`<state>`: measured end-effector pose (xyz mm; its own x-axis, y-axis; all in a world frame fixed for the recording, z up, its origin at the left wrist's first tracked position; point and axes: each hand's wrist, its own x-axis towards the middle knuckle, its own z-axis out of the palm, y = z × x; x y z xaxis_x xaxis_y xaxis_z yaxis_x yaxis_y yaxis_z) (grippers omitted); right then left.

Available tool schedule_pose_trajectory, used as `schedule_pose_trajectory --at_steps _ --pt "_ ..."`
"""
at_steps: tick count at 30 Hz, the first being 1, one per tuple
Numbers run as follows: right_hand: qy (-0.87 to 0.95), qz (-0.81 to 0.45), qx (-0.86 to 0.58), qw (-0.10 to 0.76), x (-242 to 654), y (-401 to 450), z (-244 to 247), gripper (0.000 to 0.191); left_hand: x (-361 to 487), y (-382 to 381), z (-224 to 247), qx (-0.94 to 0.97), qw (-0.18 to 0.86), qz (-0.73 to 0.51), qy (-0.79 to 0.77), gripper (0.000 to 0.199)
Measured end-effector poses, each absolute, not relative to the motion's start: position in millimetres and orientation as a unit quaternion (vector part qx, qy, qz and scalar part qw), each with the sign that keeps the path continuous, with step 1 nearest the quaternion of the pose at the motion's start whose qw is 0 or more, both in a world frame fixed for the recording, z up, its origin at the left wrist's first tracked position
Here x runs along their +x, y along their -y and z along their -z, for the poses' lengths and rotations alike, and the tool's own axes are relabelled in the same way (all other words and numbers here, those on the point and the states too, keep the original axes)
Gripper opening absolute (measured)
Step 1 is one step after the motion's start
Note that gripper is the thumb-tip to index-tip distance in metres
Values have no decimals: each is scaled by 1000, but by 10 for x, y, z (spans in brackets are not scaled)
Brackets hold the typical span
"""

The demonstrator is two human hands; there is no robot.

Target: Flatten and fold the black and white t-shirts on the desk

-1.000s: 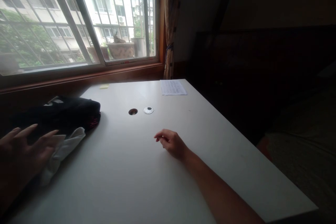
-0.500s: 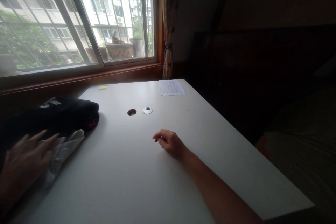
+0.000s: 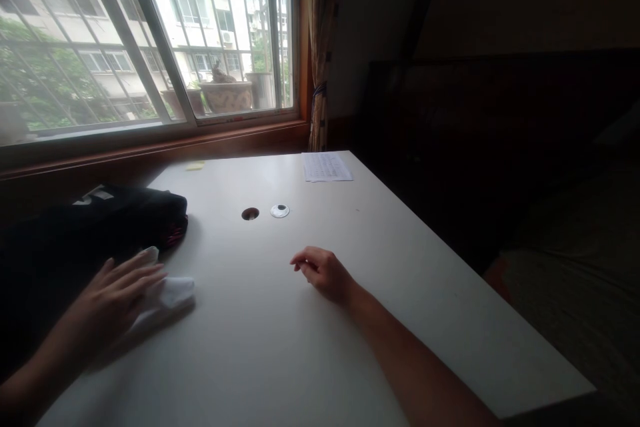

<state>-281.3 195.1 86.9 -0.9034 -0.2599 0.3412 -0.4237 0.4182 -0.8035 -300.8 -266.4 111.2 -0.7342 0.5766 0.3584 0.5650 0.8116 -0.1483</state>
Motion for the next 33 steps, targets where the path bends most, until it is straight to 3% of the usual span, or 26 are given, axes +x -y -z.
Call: schedule_pose_trajectory --at_steps 9,16,21,25,28,33 --pt "844 -483 216 88 -2805 -1952 -880 24 -3048 2261 -1049 -349 184 72 916 34" --pt "881 -358 270 152 -2780 -1946 -967 24 -2842 1520 -993 -416 148 74 894 63" --pt "913 -213 327 116 -2693 -1818 -966 71 -2734 1222 -909 -446 106 39 888 83" --pt "922 -163 350 26 -2622 -1619 -871 100 -2789 1245 -674 -451 78 27 889 94" --pt "918 -158 362 -39 -2595 -1512 -793 104 -2832 1293 -563 -448 57 27 892 94" --pt "914 -168 363 -70 -2596 -1472 -759 100 -2823 1288 -598 -447 36 30 893 95"
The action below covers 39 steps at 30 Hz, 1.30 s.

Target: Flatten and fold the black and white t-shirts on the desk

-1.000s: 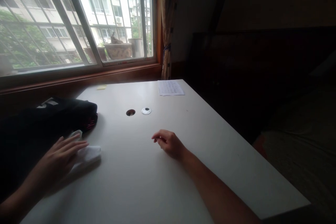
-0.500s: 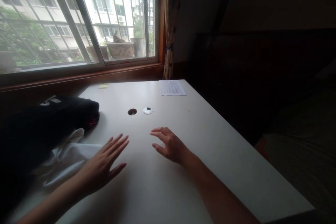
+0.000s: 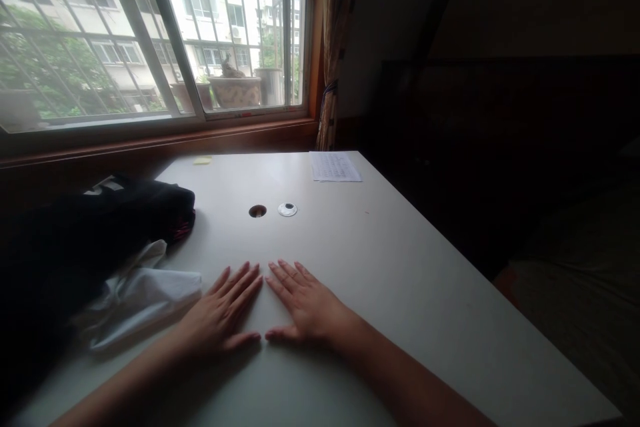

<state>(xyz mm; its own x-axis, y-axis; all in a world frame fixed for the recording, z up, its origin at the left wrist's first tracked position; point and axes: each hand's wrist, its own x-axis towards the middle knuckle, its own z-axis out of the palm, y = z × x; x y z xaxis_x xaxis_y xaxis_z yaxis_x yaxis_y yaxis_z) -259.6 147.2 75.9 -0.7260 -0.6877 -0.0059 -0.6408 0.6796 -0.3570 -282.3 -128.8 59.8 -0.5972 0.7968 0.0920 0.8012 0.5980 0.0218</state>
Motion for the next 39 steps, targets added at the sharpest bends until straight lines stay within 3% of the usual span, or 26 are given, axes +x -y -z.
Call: schedule_pose_trajectory --at_steps 39 --pt "-920 159 -353 65 -2591 -1452 -773 100 -2800 1255 -595 -442 36 45 895 96"
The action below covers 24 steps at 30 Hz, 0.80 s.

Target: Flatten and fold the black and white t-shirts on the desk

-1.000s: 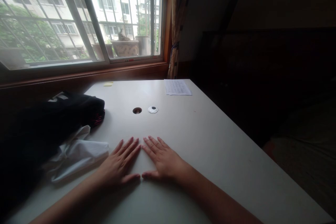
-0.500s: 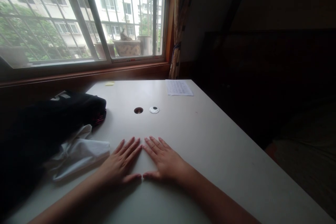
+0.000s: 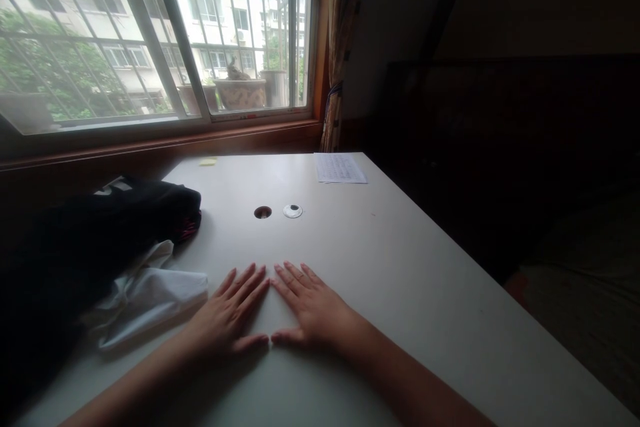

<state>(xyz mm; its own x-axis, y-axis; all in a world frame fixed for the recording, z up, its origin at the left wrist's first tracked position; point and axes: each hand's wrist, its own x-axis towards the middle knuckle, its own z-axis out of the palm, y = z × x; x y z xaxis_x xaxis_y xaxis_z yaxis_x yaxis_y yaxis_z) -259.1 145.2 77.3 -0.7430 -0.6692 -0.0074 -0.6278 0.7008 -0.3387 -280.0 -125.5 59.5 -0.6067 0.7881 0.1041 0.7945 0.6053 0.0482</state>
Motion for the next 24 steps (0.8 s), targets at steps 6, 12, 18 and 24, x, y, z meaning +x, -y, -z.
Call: schedule_pose_trajectory --at_steps 6,12,18,24 --pt "-918 164 -355 60 -2588 -1454 -778 98 -2801 1255 -595 -442 37 40 895 96" --pt "-916 169 -358 58 -2588 -1465 -754 99 -2803 1253 -589 -441 31 43 896 95" --pt "-916 171 -356 65 -2584 -1469 -756 98 -2806 1255 -587 -443 28 42 895 95" --pt "-917 168 -351 82 -2590 -1456 -798 100 -2801 1259 -595 -441 33 43 896 95"
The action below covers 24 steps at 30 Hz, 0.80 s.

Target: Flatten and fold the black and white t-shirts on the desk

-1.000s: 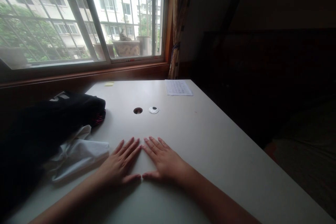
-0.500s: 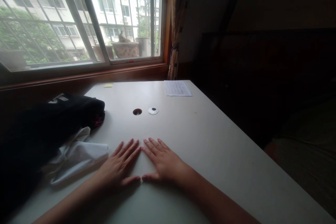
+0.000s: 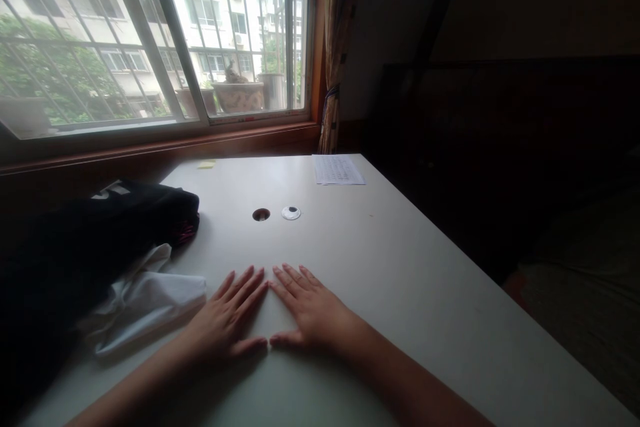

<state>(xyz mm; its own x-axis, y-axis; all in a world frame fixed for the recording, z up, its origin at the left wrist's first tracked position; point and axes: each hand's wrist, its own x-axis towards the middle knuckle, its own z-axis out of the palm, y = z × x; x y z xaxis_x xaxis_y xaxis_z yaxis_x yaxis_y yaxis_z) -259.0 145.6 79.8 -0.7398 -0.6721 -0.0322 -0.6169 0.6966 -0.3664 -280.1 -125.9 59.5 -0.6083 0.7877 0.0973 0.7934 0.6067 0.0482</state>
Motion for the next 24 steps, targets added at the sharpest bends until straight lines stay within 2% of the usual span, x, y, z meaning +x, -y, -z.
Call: schedule_pose_trajectory --at_steps 6,24 --pt "-915 174 -358 62 -2585 -1470 -770 98 -2804 1254 -601 -441 25 37 896 95" --pt "-918 169 -350 79 -2599 -1472 -762 100 -2801 1255 -606 -438 15 40 898 95"
